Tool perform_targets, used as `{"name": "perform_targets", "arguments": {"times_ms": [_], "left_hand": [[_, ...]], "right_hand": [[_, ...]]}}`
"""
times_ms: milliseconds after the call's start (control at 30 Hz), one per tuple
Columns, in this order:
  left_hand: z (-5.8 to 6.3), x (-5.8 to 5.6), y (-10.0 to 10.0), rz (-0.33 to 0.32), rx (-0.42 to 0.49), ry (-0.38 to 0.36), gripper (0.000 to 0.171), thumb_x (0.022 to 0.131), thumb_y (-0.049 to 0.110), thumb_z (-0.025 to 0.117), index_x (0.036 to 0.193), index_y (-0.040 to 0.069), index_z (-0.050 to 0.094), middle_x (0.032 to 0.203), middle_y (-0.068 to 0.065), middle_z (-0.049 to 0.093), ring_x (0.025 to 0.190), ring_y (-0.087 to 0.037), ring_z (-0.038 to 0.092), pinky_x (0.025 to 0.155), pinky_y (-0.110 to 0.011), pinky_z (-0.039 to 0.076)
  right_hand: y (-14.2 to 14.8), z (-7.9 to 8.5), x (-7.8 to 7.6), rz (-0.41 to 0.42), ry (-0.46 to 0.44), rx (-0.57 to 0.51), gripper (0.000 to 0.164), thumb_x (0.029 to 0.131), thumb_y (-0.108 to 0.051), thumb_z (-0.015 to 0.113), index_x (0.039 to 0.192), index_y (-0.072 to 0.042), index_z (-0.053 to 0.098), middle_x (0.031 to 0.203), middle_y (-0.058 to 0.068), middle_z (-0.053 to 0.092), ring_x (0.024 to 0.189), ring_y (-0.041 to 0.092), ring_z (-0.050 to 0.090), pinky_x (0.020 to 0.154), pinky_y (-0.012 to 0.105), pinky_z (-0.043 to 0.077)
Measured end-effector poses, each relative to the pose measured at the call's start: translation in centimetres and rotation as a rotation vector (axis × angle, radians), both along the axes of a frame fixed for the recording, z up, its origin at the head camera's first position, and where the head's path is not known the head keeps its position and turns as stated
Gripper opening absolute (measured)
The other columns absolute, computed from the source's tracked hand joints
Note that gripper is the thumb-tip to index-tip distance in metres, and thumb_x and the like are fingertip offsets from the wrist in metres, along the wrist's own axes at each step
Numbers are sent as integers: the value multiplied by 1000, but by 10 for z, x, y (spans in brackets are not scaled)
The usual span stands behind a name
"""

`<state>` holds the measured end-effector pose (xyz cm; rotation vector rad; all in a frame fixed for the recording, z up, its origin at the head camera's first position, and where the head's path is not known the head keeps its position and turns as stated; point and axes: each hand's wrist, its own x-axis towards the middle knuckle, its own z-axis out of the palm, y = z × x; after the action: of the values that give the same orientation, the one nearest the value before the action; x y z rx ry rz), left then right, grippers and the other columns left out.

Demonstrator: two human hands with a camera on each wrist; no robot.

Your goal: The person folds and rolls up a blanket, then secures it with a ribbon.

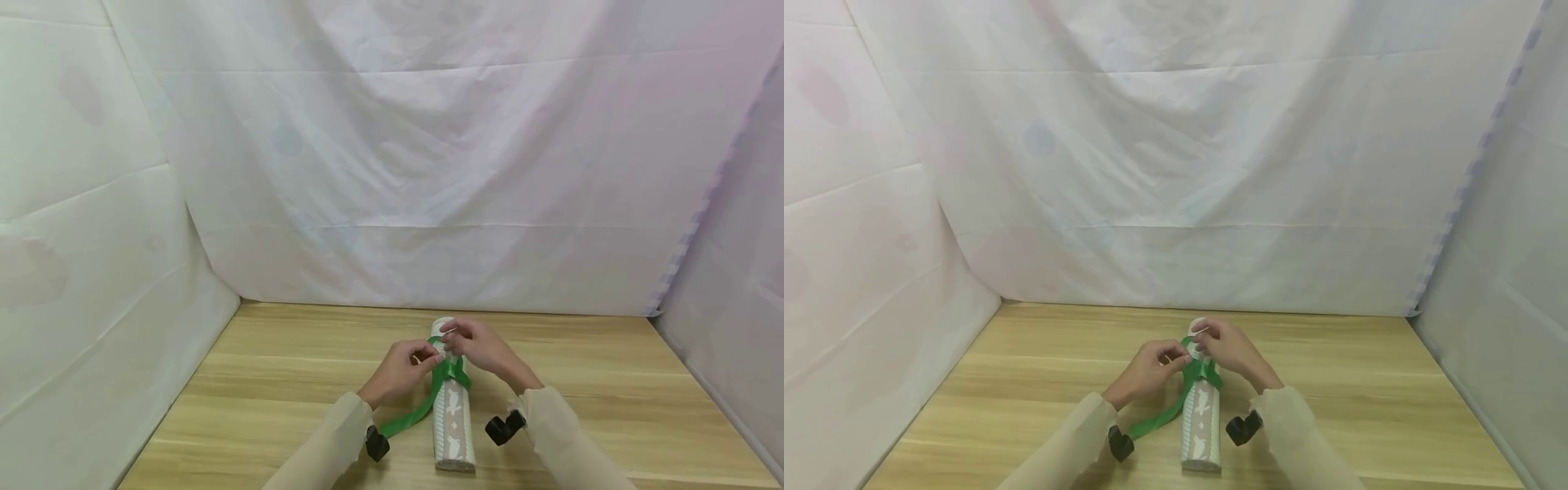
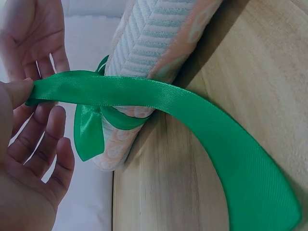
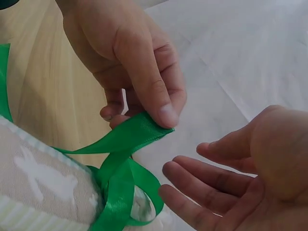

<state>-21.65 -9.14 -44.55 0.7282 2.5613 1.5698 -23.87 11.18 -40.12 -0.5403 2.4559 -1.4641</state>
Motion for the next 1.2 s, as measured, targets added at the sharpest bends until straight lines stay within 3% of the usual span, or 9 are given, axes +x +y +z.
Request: {"name": "perform_targets", "arguments": {"times_ms": [133,333,467,900,1000,1200], "left_hand": [[-2,-1,0,3,-10,-11,18,98,28,63,100,13,73,97,1,72,81,-6,59,74,-23,50],[-4,-4,-2,11,-14,-12,16,98,28,64,99,15,74,96,3,72,81,-6,59,74,-24,50],[-3,-6,-1,1,-11,0,11,97,27,66,96,19,73,93,5,71,82,-5,60,73,-24,50],[-6,-13,1,24,2,-27,10,94,32,69,91,24,72,87,11,69,80,-7,61,73,-25,50],[-7,-18,-3,68,22,-37,15,97,35,64,95,22,73,91,8,70,81,-9,61,73,-27,51],[-14,-29,-5,220,51,-92,20,100,27,60,103,10,71,98,-1,69,90,-14,60,80,-32,50]], "right_hand": [[9,-4,5,-7,68,-16,26,101,-11,55,121,4,63,110,21,68,96,30,68,82,45,56],[10,-16,16,10,159,17,22,95,-8,64,116,1,66,105,12,71,89,18,65,76,27,54],[3,-24,22,18,186,5,22,93,-6,67,114,-2,67,102,7,71,86,15,64,74,25,53],[-11,-43,30,-113,157,-59,26,88,1,70,112,-9,66,91,5,69,82,13,64,71,24,53],[-11,-43,30,-129,153,-50,23,88,-1,71,109,-9,67,90,6,68,82,14,63,71,24,53],[-10,-44,30,-130,156,-65,19,87,2,71,105,-5,67,89,4,68,82,15,62,71,24,52]]}}
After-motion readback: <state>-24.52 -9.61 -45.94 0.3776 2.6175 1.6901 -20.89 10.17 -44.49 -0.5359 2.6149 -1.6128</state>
